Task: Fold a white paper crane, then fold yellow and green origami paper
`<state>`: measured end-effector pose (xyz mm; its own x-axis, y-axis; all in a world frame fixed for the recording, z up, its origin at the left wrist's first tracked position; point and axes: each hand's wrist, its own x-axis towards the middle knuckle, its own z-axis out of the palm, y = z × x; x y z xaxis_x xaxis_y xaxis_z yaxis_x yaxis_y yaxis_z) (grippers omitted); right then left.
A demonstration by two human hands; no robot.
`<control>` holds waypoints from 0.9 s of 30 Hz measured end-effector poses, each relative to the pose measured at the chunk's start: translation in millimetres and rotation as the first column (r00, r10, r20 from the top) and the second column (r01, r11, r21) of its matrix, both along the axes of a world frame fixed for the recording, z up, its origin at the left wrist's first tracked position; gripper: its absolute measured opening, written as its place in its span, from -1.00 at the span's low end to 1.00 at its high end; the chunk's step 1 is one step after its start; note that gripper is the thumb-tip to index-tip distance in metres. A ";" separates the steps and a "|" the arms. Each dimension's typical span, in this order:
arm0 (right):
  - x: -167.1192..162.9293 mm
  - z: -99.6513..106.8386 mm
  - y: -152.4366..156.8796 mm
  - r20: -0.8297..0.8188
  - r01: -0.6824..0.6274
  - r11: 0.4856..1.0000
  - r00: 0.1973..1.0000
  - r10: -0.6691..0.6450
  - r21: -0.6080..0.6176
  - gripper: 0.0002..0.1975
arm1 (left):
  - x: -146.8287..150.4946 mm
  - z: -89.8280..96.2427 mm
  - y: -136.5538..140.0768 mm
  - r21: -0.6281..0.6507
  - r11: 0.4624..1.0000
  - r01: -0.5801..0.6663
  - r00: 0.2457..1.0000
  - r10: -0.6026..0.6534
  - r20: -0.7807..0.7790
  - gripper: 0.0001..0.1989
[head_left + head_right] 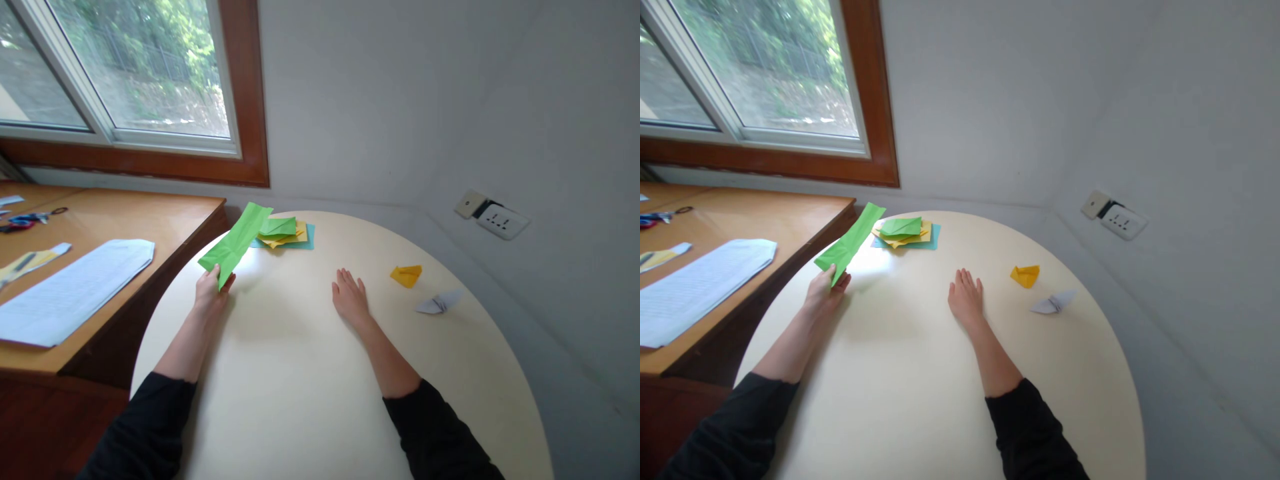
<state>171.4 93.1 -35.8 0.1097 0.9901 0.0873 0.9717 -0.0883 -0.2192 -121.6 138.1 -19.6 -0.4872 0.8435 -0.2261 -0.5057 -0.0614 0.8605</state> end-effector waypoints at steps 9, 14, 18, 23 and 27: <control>-0.9 1.8 -1.6 0.011 -0.002 1.000 1.000 0.002 0.010 -0.51 | 1.1 1.2 0.6 0.034 0.999 0.032 0.998 -0.034 0.048 -0.87; -0.3 0.9 -0.8 0.005 -0.002 1.000 1.000 0.002 0.000 -0.51 | 2.6 5.6 -1.8 0.068 0.992 0.109 0.992 -0.113 0.059 -0.76; -0.5 0.8 -0.7 0.004 -0.001 1.000 1.000 0.001 -0.001 -0.51 | 3.8 6.4 -2.9 0.093 0.985 0.148 0.987 -0.152 0.045 -0.73; -1.5 2.9 -1.7 0.003 -0.002 1.000 1.000 0.002 -0.006 -0.51 | 5.3 7.2 -3.8 0.128 0.972 0.198 0.979 -0.202 0.020 -0.68; -2.6 6.2 -3.5 -0.004 -0.001 1.000 1.000 0.001 0.000 -0.52 | 6.2 6.5 -4.7 0.148 0.952 0.268 0.963 -0.270 -0.004 -0.67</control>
<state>168.8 89.6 -29.7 0.1086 0.9903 0.0870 0.9709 -0.0869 -0.2233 -115.4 133.5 -13.1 -0.2351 0.9672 -0.0966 -0.5347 -0.0457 0.8438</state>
